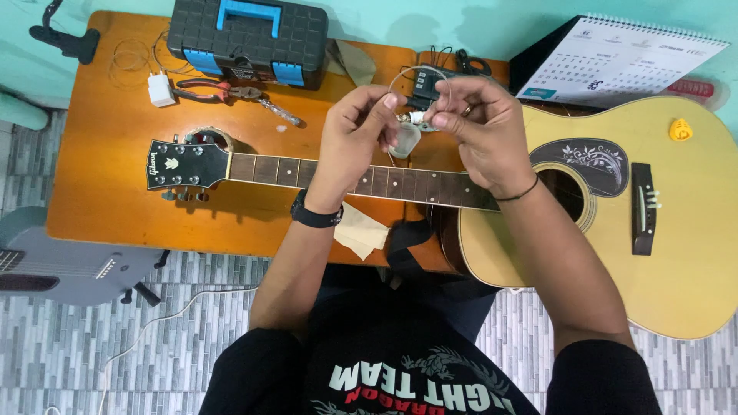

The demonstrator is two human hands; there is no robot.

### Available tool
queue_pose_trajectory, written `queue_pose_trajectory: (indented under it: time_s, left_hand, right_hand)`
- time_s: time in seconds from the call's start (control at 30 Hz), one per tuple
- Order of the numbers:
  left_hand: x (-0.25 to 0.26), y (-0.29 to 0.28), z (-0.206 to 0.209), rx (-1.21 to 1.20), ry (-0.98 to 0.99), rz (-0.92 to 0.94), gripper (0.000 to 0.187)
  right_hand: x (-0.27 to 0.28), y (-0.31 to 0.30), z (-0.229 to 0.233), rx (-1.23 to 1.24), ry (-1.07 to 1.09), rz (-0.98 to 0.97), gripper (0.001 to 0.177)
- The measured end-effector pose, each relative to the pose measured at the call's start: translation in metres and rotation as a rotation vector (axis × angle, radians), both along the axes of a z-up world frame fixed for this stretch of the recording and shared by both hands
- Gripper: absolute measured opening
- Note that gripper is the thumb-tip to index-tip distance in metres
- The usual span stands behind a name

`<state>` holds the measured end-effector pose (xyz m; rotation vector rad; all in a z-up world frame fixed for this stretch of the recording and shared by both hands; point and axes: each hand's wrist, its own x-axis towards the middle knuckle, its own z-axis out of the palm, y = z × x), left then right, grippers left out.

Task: The person replaces the strings on an acoustic guitar. They remove old strings from the bridge and headstock, then thread new strings through the bridge, tie knots, and wind them onto the tuning pegs.

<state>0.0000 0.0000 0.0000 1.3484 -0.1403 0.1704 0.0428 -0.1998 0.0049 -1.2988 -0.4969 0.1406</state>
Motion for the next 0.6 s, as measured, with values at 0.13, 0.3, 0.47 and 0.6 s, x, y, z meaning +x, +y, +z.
queue_pose_trajectory:
  time_s: [0.13,0.3,0.47,0.6]
  left_hand:
    - [-0.002,-0.003,0.002,0.01,-0.014,-0.002,0.02]
    - [0.006,-0.009,-0.017,-0.113,-0.011,0.102,0.013]
    - [0.006,-0.006,-0.017,-0.078,-0.028,0.112,0.013]
    - [0.006,0.0,-0.011,0.036,-0.085,0.109,0.012]
  right_hand:
    - [0.006,-0.006,-0.016,0.241,0.141,0.146,0.037]
    - [0.003,0.0,0.006,-0.088,-0.073,0.133,0.054]
    - [-0.006,0.002,0.012,-0.262,-0.28,0.024,0.037]
    - [-0.005,-0.005,0.016,-0.299,-0.298,0.099,0.039]
